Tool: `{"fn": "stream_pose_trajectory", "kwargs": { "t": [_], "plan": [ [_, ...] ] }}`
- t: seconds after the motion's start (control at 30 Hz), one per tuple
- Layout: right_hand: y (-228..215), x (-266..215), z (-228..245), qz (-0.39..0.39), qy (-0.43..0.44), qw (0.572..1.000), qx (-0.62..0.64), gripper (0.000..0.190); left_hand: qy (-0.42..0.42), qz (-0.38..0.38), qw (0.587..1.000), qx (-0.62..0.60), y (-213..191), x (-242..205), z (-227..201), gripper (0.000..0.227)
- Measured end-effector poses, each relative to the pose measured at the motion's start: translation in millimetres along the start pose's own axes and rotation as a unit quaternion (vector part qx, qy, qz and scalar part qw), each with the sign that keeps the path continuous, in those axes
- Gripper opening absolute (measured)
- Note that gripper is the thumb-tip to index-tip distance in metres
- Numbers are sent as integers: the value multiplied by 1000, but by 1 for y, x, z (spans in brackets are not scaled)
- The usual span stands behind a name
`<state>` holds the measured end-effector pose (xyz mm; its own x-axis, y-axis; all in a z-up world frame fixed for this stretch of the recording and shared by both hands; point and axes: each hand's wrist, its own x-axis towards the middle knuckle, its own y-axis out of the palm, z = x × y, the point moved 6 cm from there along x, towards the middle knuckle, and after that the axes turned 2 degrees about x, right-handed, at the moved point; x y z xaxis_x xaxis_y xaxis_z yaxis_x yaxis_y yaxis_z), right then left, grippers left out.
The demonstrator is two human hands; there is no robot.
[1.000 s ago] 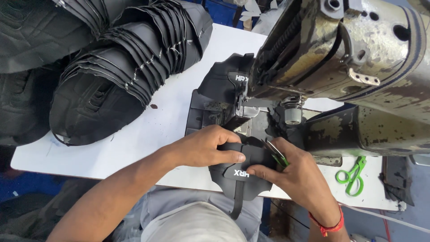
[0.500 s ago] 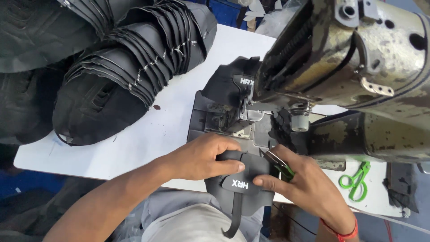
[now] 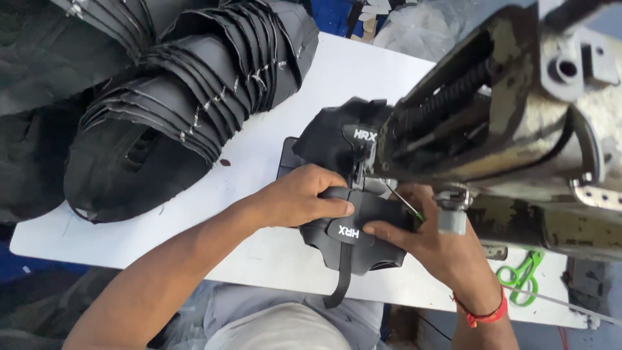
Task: The person uses a sewing machine to stitch a black shoe part, guiding the material under the needle with both hands. They repeatedly feed the item through the machine, pause to reposition it, and use a pair of scissors to trim excess thread after each segment.
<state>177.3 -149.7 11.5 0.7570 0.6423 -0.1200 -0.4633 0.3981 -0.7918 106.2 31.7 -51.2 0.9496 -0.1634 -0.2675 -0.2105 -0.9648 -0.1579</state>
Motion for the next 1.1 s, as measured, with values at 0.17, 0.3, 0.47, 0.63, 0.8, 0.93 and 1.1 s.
{"fn": "stream_pose_trajectory", "kwargs": {
  "t": [0.17,0.3,0.47,0.63,0.8,0.93,1.1],
  "plan": [
    [-6,17,13,-23,-95,995,26,70,-29,16,997,-68,-9,14,7,29],
    [2,20,-2,23,6,996,90,65,-43,28,996,-66,-11,17,11,28],
    [-6,20,15,-10,-97,991,91,60,-46,36,998,-37,-13,20,9,28],
    [-2,31,10,48,64,993,83,52,-67,36,991,-109,-13,27,16,30],
    [-2,31,5,56,96,993,49,51,-47,46,990,-125,-14,30,18,32],
    [-1,30,2,97,241,965,-11,48,-50,32,996,-74,-18,26,9,34],
    [-4,33,12,33,41,993,106,55,-29,59,996,-57,-24,28,7,42]
  ]
}}
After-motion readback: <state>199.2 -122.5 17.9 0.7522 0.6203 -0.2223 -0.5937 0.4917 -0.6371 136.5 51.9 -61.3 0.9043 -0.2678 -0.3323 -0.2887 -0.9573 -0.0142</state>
